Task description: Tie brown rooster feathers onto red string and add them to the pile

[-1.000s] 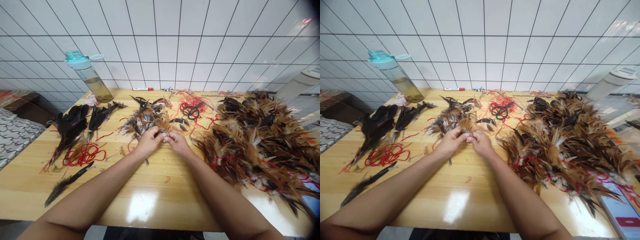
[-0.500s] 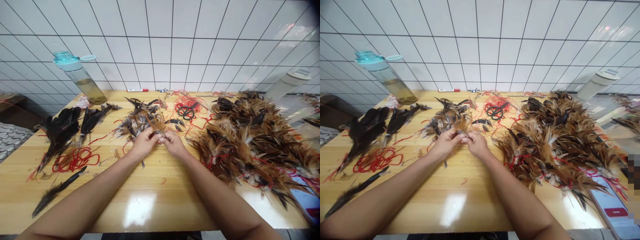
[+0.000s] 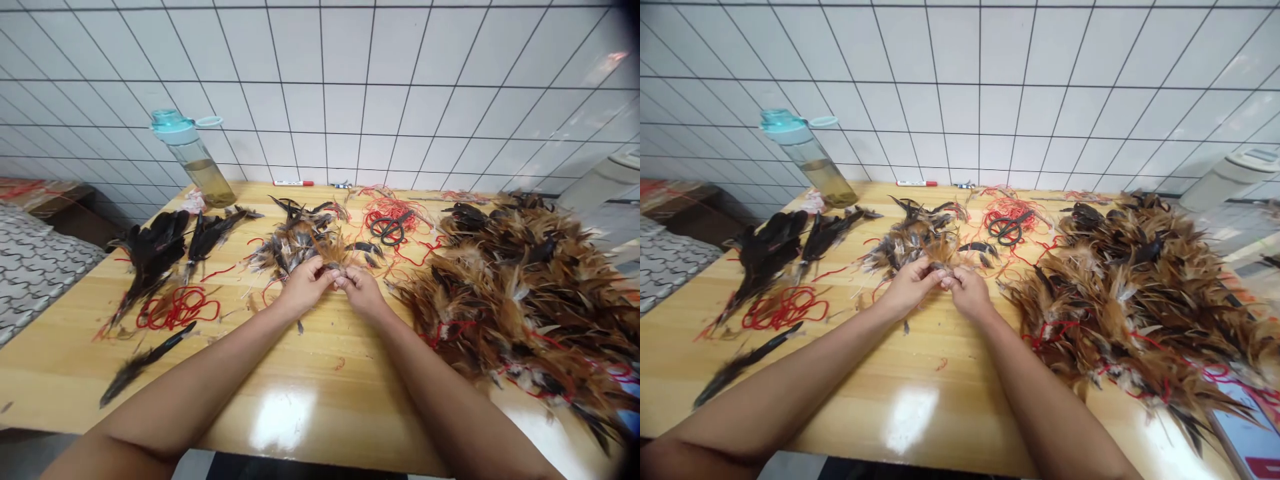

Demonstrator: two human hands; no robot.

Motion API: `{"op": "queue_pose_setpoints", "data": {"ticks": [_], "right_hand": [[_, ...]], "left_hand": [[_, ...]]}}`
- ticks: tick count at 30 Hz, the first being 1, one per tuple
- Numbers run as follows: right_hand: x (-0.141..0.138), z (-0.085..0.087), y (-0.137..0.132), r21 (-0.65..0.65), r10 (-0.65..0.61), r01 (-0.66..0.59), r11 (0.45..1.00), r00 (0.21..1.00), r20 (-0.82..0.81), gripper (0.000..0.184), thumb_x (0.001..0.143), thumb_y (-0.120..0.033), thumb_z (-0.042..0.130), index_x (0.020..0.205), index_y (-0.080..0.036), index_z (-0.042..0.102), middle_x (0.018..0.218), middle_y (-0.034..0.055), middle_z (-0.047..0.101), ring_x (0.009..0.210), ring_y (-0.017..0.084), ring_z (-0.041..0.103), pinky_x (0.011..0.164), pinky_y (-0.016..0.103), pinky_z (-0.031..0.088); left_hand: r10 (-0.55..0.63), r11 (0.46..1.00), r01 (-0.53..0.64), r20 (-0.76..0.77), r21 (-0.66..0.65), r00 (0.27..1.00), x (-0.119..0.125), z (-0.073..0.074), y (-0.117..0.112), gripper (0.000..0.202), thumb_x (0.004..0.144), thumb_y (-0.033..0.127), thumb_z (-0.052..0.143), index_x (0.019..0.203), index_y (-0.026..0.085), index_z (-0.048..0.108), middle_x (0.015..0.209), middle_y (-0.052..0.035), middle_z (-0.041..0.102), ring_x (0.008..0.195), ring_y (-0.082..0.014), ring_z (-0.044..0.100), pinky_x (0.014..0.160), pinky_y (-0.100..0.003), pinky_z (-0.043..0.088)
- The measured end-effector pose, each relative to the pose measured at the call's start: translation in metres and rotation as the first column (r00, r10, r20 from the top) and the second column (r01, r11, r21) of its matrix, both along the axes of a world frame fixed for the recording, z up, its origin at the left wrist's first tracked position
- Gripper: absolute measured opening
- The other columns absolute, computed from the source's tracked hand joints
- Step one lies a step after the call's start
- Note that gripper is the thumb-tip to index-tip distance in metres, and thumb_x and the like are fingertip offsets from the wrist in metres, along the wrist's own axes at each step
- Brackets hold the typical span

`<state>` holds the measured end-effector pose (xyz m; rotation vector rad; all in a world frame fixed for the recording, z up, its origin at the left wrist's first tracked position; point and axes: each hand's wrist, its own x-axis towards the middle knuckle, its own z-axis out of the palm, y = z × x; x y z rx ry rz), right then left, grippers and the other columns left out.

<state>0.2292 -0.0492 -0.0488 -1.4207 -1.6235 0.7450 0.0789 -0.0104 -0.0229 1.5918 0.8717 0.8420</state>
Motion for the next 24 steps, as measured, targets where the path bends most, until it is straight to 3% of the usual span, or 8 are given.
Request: {"op": "queue_pose_setpoints", "data": {"ticks": [6,9,12,14,19,24], "right_hand": [[0.004,-0.001,0.003,0.054,0.002,0.003,0.999,0.996,-0.088,0.021,0.081,-0.032,0.051,0.064,-0.021,0.056,0.070,0.0027,0.057,0.072,0.018,0.054,0.072,0.031,0.042],[0.004,0.002,0.003,0.046,-0.047,0.055,0.997,0.986,-0.163,0.022,0.080,-0.037,0.054,0.065,-0.021,0.056,0.070,0.0028,0.058,0.072,0.019,0.053,0.072,0.031,0.043],[0.004,0.004,0.003,-0.003,-0.099,0.101,0.995,0.965,-0.243,0.025,0.078,-0.042,0.055,0.066,-0.020,0.058,0.071,0.0025,0.060,0.073,0.019,0.053,0.073,0.032,0.043],[0.004,0.005,0.002,-0.044,-0.144,0.137,0.990,0.948,-0.285,0.028,0.077,-0.046,0.057,0.066,-0.020,0.059,0.069,0.0017,0.060,0.070,0.018,0.054,0.072,0.032,0.043],[0.004,0.009,0.000,-0.119,-0.233,0.203,0.972,0.901,-0.365,0.030,0.076,-0.050,0.059,0.072,-0.020,0.062,0.061,-0.0005,0.055,0.062,0.016,0.050,0.061,0.028,0.041],[0.003,0.013,-0.002,-0.140,-0.266,0.229,0.963,0.890,-0.370,0.031,0.075,-0.051,0.060,0.072,-0.020,0.062,0.058,-0.0011,0.051,0.059,0.015,0.048,0.053,0.026,0.036]], "left_hand": [[0.015,0.999,-0.015,0.005,0.041,1.000,-0.004,0.012,0.004,0.016,0.079,0.031,0.063,0.082,0.016,0.059,0.074,0.0000,0.061,0.070,-0.0126,0.056,0.067,-0.024,0.044],[0.170,0.973,-0.172,0.028,0.152,0.985,-0.015,0.021,0.020,0.016,0.079,0.028,0.061,0.091,0.016,0.061,0.082,-0.0006,0.061,0.072,-0.0109,0.054,0.068,-0.022,0.043],[0.343,0.911,-0.334,0.005,0.240,0.939,-0.031,0.028,0.039,0.016,0.081,0.025,0.057,0.094,0.017,0.062,0.080,-0.0006,0.061,0.068,-0.0103,0.052,0.064,-0.022,0.041],[0.405,0.867,-0.357,-0.073,0.347,0.911,-0.041,0.030,0.048,0.012,0.081,0.023,0.055,0.089,0.017,0.062,0.079,-0.0007,0.059,0.066,-0.0105,0.051,0.064,-0.023,0.041],[0.410,0.796,-0.124,-0.377,0.593,0.830,-0.055,0.035,0.055,0.009,0.082,0.019,0.054,0.078,0.017,0.062,0.080,-0.0028,0.059,0.076,-0.0145,0.054,0.072,-0.027,0.043],[0.381,0.812,0.107,-0.659,0.574,0.648,-0.056,0.034,0.048,0.011,0.082,0.031,0.061,0.082,0.019,0.062,0.091,-0.0061,0.060,0.089,-0.0215,0.057,0.077,-0.032,0.044]]}}
